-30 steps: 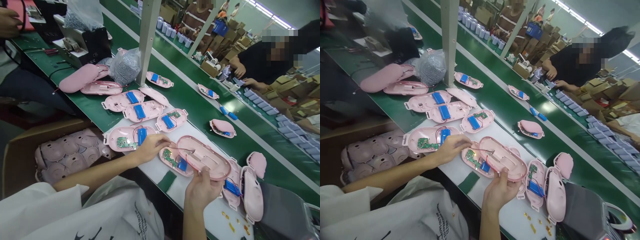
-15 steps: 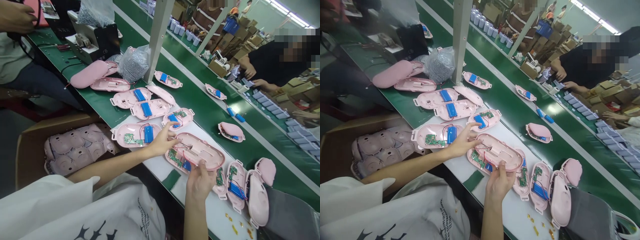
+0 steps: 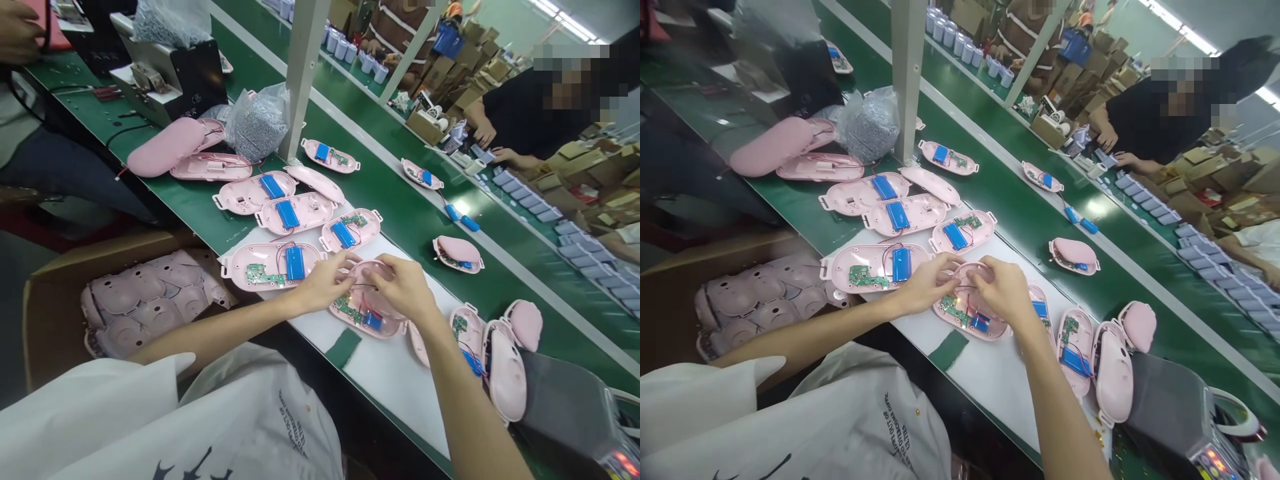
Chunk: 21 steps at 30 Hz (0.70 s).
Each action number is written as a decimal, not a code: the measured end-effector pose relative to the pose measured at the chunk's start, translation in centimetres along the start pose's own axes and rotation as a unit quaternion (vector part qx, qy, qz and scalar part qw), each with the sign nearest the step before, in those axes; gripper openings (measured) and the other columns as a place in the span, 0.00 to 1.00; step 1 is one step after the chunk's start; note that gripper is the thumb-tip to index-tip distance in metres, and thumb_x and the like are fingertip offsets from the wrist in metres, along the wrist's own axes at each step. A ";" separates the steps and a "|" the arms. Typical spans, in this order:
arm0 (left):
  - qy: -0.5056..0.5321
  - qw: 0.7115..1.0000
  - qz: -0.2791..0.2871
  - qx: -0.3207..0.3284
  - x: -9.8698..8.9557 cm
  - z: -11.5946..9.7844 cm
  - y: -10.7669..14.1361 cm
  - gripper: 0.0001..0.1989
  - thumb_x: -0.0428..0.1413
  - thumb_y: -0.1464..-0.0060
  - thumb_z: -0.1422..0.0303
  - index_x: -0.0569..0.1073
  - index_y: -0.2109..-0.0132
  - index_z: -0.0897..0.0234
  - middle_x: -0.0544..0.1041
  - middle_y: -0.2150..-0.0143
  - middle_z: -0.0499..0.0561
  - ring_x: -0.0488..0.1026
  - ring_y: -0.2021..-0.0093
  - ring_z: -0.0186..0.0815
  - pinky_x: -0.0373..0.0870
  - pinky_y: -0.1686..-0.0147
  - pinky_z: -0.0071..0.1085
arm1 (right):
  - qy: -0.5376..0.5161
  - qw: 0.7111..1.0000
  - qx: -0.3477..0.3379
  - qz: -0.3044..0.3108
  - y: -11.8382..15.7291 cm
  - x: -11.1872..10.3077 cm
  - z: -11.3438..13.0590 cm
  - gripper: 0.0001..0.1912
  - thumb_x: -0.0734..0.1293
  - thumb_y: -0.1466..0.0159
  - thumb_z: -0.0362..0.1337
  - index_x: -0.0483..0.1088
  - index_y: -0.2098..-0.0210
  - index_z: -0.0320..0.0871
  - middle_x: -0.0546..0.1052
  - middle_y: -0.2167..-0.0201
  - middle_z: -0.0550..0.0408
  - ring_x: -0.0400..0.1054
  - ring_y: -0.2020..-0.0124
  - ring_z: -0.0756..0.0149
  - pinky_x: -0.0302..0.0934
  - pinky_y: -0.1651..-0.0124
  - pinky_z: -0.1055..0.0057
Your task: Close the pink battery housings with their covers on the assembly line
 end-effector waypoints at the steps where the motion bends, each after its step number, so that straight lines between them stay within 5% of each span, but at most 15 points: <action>1: -0.012 1.000 0.009 -0.005 0.0 0.1 0.0 0.18 0.57 0.43 0.69 0.67 0.46 0.63 0.77 0.53 0.56 0.78 0.67 0.32 0.70 0.74 0.23 | 0.015 0.999 0.005 -0.045 0.2 -0.3 -0.1 0.15 0.61 0.44 0.48 0.70 0.72 0.43 0.72 0.79 0.55 0.61 0.77 0.65 0.50 0.71 0.70; 5: -0.042 0.998 0.036 -0.005 0.4 -0.2 -0.3 0.19 0.58 0.45 0.68 0.68 0.47 0.65 0.77 0.59 0.53 0.76 0.67 0.34 0.71 0.72 0.26 | 0.029 0.989 0.001 -0.144 1.6 -0.9 0.5 0.15 0.61 0.44 0.47 0.73 0.68 0.43 0.75 0.76 0.53 0.65 0.76 0.62 0.53 0.70 0.69; 10: -0.094 0.995 0.005 0.036 0.0 -1.1 -1.3 0.13 0.58 0.44 0.59 0.74 0.61 0.67 0.76 0.65 0.51 0.73 0.63 0.38 0.71 0.65 0.29 | -0.073 0.991 -0.029 -0.112 1.9 -0.4 0.5 0.13 0.62 0.43 0.44 0.74 0.66 0.44 0.78 0.69 0.53 0.71 0.70 0.61 0.62 0.64 0.68; 17: -0.075 0.996 0.035 0.032 -0.5 -0.7 -1.8 0.14 0.56 0.45 0.60 0.74 0.60 0.68 0.75 0.66 0.51 0.72 0.65 0.38 0.70 0.64 0.32 | -0.126 0.988 -0.039 -0.076 0.7 0.7 0.7 0.14 0.65 0.46 0.38 0.75 0.62 0.44 0.79 0.64 0.54 0.73 0.64 0.59 0.65 0.57 0.64; 19: -0.100 0.994 0.023 0.024 -0.2 -1.4 -1.6 0.16 0.57 0.48 0.57 0.72 0.62 0.67 0.75 0.67 0.51 0.71 0.66 0.38 0.69 0.65 0.31 | -0.156 0.980 -0.028 -0.121 2.2 -0.1 0.4 0.16 0.67 0.48 0.37 0.75 0.60 0.44 0.79 0.62 0.53 0.73 0.60 0.57 0.66 0.53 0.62; 21: -0.177 0.984 0.007 0.017 0.0 -2.1 -1.6 0.16 0.57 0.49 0.55 0.69 0.67 0.64 0.71 0.71 0.48 0.69 0.70 0.37 0.66 0.70 0.30 | -0.225 0.943 0.025 -0.243 5.8 -2.1 -2.2 0.17 0.71 0.49 0.38 0.75 0.59 0.45 0.78 0.60 0.52 0.72 0.57 0.57 0.66 0.49 0.62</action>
Point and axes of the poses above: each hand's wrist, its own y-axis away from the middle knuckle, its own x-axis out of the palm, z = x × y, the point moved 6 cm from there along -y, towards the middle knuckle
